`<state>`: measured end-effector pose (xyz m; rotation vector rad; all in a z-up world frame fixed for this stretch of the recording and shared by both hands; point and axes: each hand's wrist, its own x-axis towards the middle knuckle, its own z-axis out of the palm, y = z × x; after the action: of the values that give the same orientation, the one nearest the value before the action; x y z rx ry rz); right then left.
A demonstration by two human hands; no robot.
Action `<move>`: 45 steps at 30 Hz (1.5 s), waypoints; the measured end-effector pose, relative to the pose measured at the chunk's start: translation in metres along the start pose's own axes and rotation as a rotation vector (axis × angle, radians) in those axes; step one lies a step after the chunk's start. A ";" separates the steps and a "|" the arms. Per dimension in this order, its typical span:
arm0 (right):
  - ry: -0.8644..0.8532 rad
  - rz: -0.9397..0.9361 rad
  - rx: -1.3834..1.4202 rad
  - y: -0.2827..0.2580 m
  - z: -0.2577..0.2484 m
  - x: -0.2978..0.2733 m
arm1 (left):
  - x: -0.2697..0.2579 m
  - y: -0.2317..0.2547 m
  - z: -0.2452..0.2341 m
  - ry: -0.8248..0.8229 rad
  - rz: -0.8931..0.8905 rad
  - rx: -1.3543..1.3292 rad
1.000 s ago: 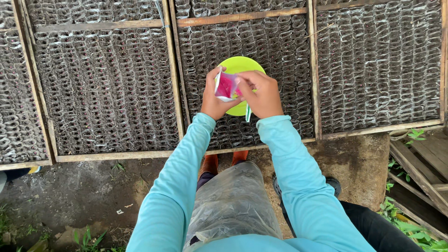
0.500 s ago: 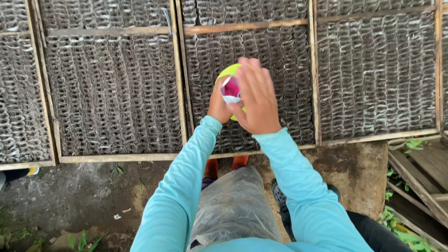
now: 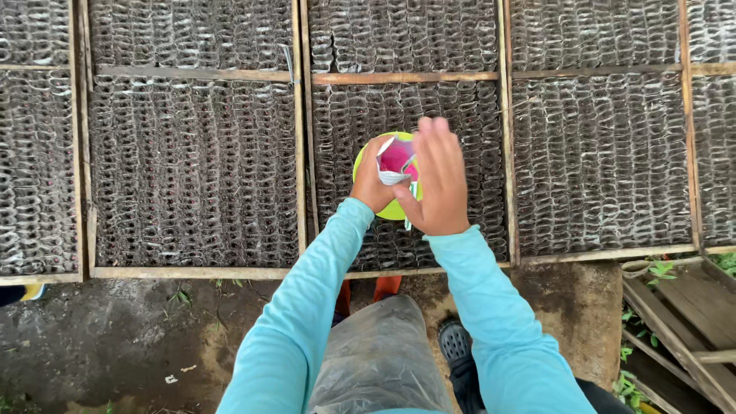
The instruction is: The person holds a white packet and pours a pink powder into a yellow bowl. The person shakes the packet to empty the contents and then folds the empty packet.
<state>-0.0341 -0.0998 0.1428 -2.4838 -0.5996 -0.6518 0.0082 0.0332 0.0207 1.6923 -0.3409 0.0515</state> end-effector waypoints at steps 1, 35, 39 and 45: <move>-0.005 0.001 0.000 0.000 0.006 -0.002 | 0.000 0.002 0.001 0.001 -0.004 -0.003; -0.707 -0.138 -0.147 0.019 -0.051 0.053 | 0.006 0.030 -0.038 -0.384 0.008 -0.168; -0.607 -0.171 -0.279 0.025 -0.036 0.044 | 0.010 0.034 -0.034 -0.387 0.039 -0.199; -0.485 -0.136 -0.178 -0.002 -0.046 0.064 | 0.005 0.036 -0.030 -0.273 0.031 -0.192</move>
<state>0.0006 -0.1056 0.2136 -2.8045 -0.9287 -0.1434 0.0090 0.0571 0.0607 1.5042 -0.5584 -0.1861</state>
